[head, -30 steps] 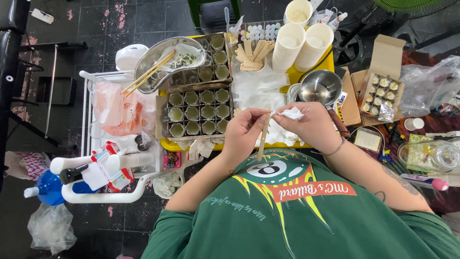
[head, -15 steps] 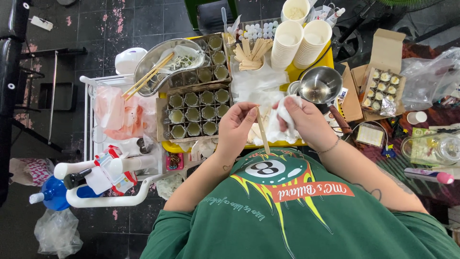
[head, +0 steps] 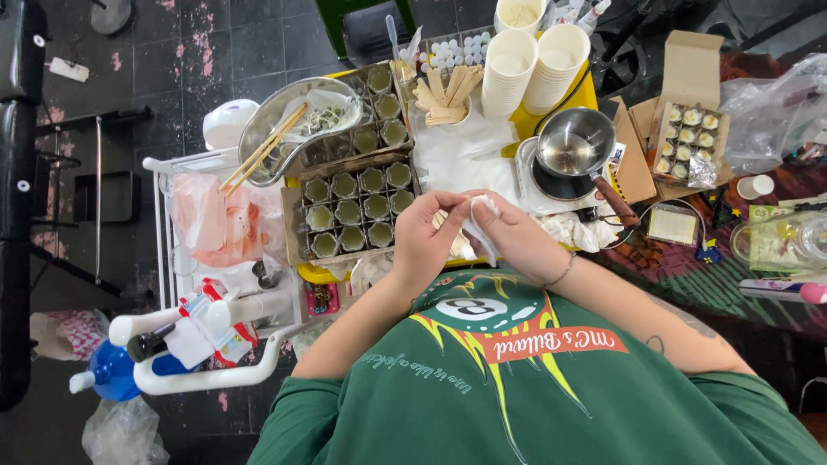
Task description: The recorder is wiping individual wooden sticks with a white cloth at a workspace.
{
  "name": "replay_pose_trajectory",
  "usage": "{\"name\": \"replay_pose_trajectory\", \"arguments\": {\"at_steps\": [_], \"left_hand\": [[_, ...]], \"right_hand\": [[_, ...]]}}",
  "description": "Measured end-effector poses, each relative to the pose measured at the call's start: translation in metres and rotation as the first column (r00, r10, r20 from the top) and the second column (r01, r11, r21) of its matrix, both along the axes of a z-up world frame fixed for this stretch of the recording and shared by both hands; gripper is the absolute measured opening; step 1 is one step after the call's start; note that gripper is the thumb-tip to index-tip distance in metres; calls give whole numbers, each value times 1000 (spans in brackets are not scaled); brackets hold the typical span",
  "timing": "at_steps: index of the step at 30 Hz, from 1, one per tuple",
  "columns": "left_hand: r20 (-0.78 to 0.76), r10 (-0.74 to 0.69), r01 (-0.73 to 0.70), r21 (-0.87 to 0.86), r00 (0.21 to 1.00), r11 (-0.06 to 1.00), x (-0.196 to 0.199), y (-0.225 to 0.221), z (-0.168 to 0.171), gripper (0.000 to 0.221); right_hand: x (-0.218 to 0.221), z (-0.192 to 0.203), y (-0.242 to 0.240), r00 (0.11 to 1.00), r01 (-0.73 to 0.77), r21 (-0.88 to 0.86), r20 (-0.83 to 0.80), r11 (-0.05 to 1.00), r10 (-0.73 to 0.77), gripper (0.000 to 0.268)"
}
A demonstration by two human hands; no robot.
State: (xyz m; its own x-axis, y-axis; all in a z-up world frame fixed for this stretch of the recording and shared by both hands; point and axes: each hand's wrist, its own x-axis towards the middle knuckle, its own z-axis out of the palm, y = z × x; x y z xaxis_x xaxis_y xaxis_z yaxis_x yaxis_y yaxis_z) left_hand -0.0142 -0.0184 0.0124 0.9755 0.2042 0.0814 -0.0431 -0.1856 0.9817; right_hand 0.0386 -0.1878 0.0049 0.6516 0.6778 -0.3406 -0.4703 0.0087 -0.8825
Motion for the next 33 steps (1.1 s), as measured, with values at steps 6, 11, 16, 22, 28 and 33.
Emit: {"name": "replay_pose_trajectory", "arguments": {"at_steps": [6, 11, 16, 22, 28, 33], "left_hand": [[-39, -97, 93, -110, 994, 990, 4, 3, -11, 13], [-17, -124, 115, -281, 992, 953, 18, 14, -50, 11], [162, 48, 24, -415, 986, 910, 73, 50, -53, 8], [364, 156, -270, 286, 918, 919, 157, 69, -57, 10], [263, 137, -285, 683, 955, 672, 202, 49, -117, 9], [315, 139, -343, 813, 939, 471, 205, 41, -124, 11]], "right_hand": [[-10, -7, 3, 992, 80, 85, -107, 993, -71, 39], [-14, 2, -1, 971, 111, -109, -200, 988, -131, 33], [-27, -16, -30, 974, 197, -143, -86, 970, -210, 31], [-38, -56, -66, 909, 358, -256, -125, 898, -398, 29], [-45, -66, -70, 856, 381, -256, -265, 888, -444, 28], [-34, -61, -69, 879, 309, -262, -287, 914, -380, 27]]}}
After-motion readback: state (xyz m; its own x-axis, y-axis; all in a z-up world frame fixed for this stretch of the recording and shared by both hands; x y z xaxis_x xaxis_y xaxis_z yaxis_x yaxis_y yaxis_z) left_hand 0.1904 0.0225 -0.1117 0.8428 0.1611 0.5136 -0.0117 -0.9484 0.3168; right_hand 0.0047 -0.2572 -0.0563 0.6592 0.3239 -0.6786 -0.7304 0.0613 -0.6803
